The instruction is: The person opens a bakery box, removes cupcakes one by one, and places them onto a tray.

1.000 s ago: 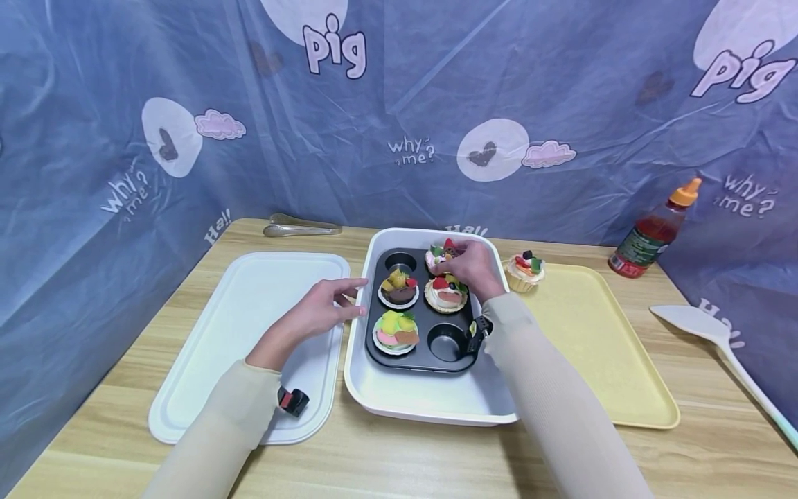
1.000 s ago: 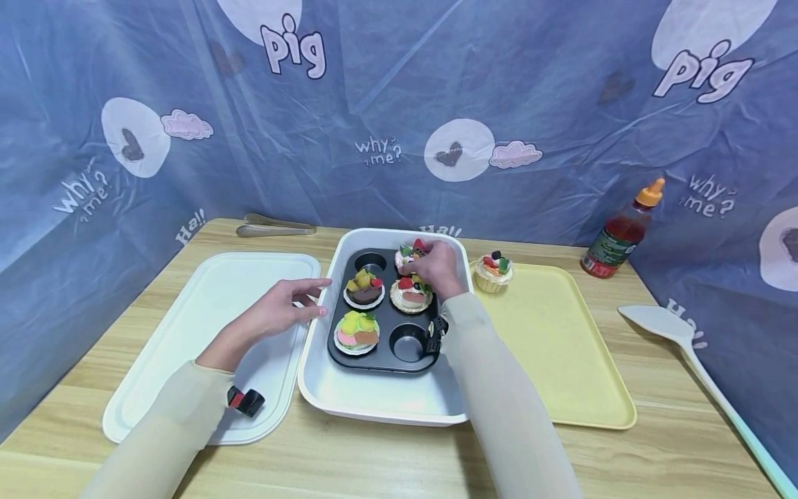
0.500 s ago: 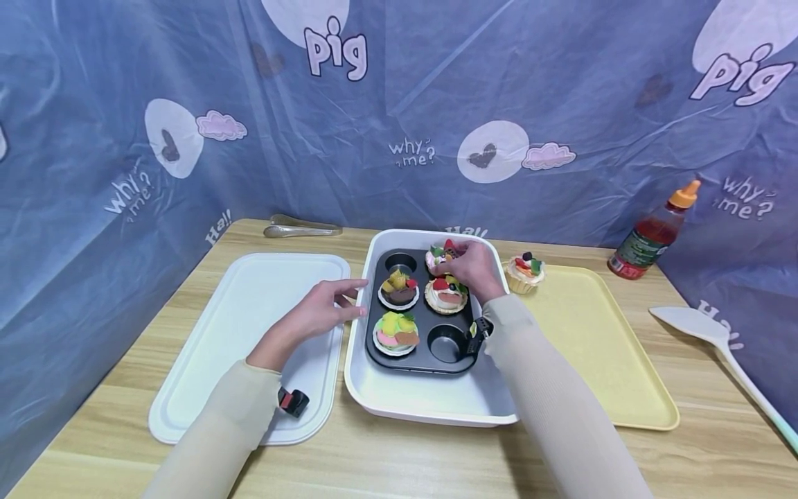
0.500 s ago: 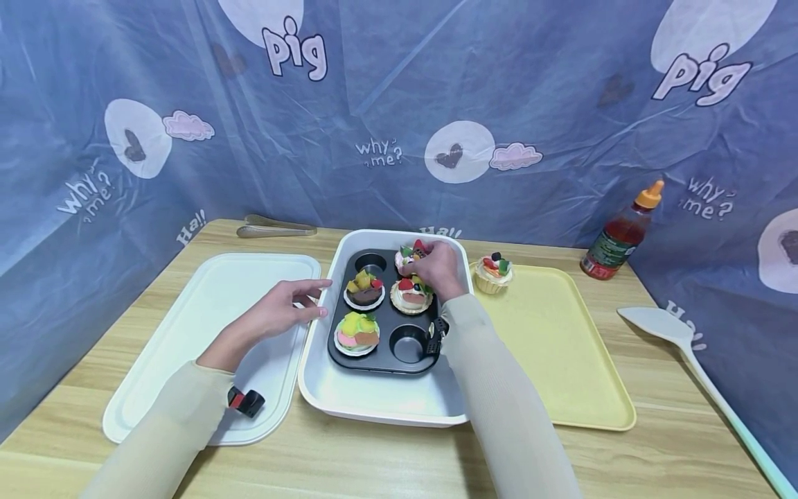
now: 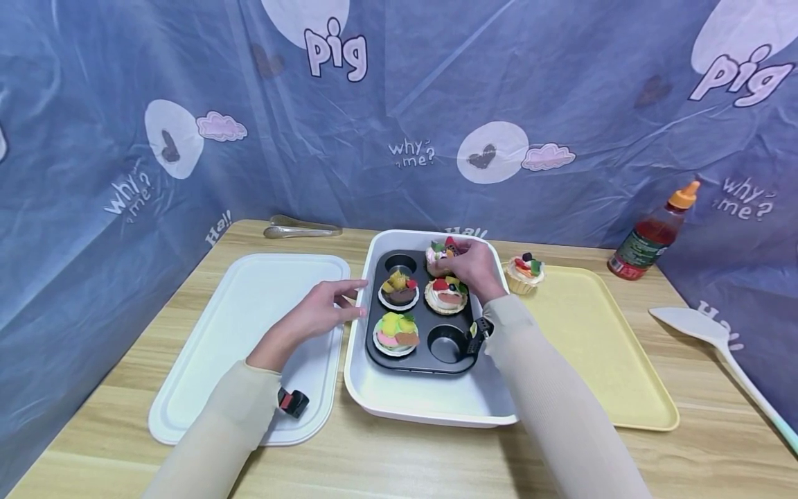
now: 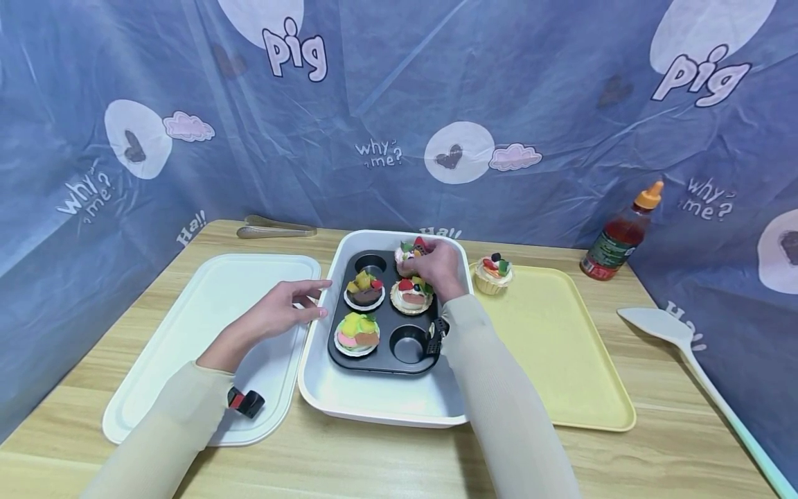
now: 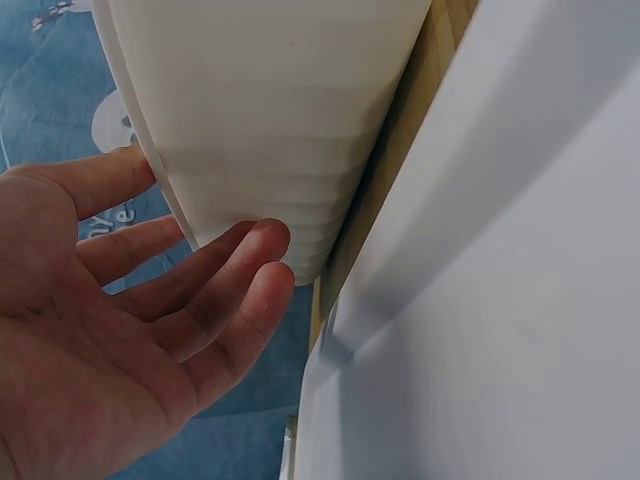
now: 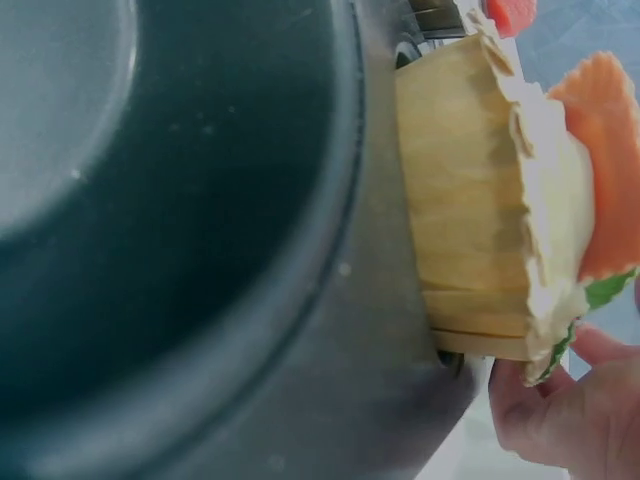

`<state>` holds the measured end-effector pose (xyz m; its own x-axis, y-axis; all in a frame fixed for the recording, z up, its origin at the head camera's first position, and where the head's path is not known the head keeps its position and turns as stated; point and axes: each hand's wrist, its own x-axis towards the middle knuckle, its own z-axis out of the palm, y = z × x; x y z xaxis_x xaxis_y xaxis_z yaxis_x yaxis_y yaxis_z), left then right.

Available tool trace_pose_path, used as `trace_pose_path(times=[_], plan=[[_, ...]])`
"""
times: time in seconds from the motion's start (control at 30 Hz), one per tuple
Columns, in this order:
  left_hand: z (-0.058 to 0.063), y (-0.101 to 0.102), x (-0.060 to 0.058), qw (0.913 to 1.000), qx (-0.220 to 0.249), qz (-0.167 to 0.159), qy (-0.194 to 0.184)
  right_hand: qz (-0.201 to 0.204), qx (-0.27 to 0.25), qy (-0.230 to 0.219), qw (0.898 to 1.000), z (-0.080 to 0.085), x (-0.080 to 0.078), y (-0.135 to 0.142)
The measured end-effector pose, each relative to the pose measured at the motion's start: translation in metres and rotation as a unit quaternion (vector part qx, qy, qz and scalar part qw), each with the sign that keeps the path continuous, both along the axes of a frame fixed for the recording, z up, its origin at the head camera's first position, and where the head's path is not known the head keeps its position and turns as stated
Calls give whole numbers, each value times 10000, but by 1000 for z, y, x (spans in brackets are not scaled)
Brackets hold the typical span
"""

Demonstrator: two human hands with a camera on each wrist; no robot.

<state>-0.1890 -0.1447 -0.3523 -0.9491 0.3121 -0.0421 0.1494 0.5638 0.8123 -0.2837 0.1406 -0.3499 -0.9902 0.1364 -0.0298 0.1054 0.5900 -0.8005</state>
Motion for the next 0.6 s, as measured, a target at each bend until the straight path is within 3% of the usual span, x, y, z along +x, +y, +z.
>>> trace_pose_path(times=[0.6], plan=[[-1,-1,0,10000,35,-14,53,112,-882,31,9960,18,8,7]])
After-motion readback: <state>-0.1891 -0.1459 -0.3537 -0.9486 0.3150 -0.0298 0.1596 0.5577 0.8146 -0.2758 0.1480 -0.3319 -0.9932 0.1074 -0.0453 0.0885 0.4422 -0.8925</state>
